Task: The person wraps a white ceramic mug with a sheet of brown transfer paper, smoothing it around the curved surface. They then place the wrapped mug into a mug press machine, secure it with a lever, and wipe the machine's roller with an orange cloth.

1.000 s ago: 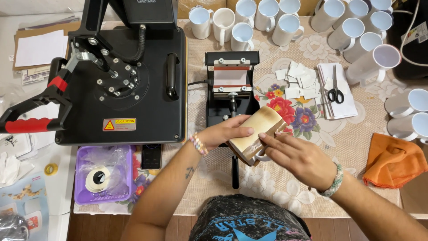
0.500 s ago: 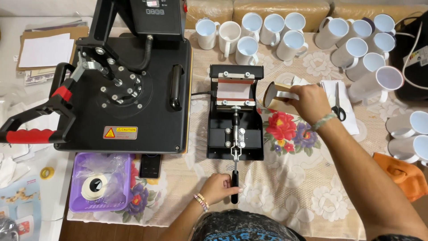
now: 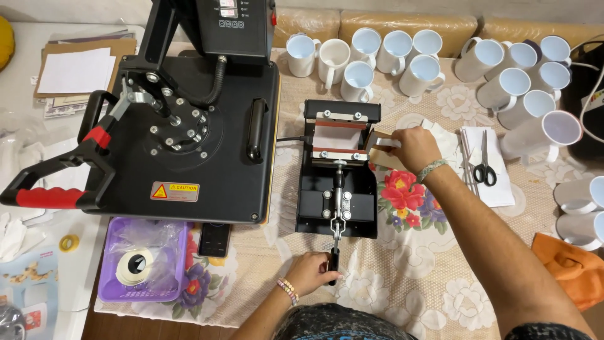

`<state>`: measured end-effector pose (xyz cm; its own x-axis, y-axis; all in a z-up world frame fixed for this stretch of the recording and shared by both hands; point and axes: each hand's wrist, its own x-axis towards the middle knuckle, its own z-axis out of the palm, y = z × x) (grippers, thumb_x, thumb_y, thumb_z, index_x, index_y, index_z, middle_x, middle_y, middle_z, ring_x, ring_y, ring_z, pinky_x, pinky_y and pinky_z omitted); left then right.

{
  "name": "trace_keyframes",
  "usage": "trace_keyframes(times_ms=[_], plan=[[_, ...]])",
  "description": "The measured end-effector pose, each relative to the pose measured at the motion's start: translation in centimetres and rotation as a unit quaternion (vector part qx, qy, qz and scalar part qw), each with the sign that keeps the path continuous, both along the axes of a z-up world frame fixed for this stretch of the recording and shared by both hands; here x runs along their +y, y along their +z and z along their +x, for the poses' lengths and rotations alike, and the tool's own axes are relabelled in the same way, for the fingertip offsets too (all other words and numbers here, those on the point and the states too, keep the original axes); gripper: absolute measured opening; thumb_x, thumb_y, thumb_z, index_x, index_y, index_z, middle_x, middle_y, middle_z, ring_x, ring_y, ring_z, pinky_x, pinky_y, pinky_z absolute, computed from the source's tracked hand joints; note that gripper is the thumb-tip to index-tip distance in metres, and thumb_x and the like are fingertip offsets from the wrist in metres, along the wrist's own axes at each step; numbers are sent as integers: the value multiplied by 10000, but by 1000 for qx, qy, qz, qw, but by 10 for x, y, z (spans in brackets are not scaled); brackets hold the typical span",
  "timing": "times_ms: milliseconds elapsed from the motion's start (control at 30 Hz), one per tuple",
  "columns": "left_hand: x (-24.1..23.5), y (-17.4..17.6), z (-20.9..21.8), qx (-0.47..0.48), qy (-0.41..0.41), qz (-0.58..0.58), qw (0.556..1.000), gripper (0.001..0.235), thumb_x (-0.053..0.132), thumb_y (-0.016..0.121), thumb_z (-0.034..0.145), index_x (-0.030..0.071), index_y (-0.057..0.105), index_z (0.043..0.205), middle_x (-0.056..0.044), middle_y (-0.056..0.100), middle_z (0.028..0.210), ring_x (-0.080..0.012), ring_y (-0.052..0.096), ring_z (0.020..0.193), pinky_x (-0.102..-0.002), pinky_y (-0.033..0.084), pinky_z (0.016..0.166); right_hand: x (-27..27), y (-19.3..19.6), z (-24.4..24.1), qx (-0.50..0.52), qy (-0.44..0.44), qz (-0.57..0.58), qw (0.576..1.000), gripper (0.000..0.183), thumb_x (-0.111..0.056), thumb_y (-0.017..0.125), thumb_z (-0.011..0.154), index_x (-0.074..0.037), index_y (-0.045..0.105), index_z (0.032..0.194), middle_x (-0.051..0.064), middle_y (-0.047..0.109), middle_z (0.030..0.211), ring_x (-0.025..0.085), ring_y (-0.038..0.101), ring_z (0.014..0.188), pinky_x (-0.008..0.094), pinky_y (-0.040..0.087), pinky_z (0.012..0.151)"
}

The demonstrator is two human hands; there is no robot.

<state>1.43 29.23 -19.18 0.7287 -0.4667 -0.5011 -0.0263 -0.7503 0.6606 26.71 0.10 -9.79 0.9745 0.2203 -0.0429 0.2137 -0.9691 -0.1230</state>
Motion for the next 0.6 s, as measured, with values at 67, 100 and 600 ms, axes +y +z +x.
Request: trace_keyframes(times_ms=[67, 100, 600], plan=[[1, -10, -3, -3, -7, 7, 1000, 456, 618, 660, 919, 215, 536, 746, 78, 531, 673, -63, 460, 569, -218, 424, 549, 6, 4, 0, 15, -6, 0, 1000, 133, -233, 819, 818, -116, 780, 866, 119, 690, 690, 290, 644, 669, 403, 553, 611], [1, -15, -2, -10, -13, 13, 1000, 512, 664, 629, 917, 203, 511, 728, 63, 521, 685, -75, 449, 578, -229, 423, 554, 9, 7, 1, 27, -11, 0, 1000, 107, -212, 808, 823, -119, 776, 863, 123, 679, 692, 298, 635, 669, 411, 544, 593], [1, -17, -9, -30, 2, 6, 1000, 505, 646, 622, 936, 180, 544, 758, 17, 583, 722, -132, 537, 631, -306, 468, 597, 25, 10, 0, 20, 39, -19, 999, 88, -215, 799, 844, -133, 775, 864, 100, 701, 684, 256, 655, 669, 390, 573, 644]])
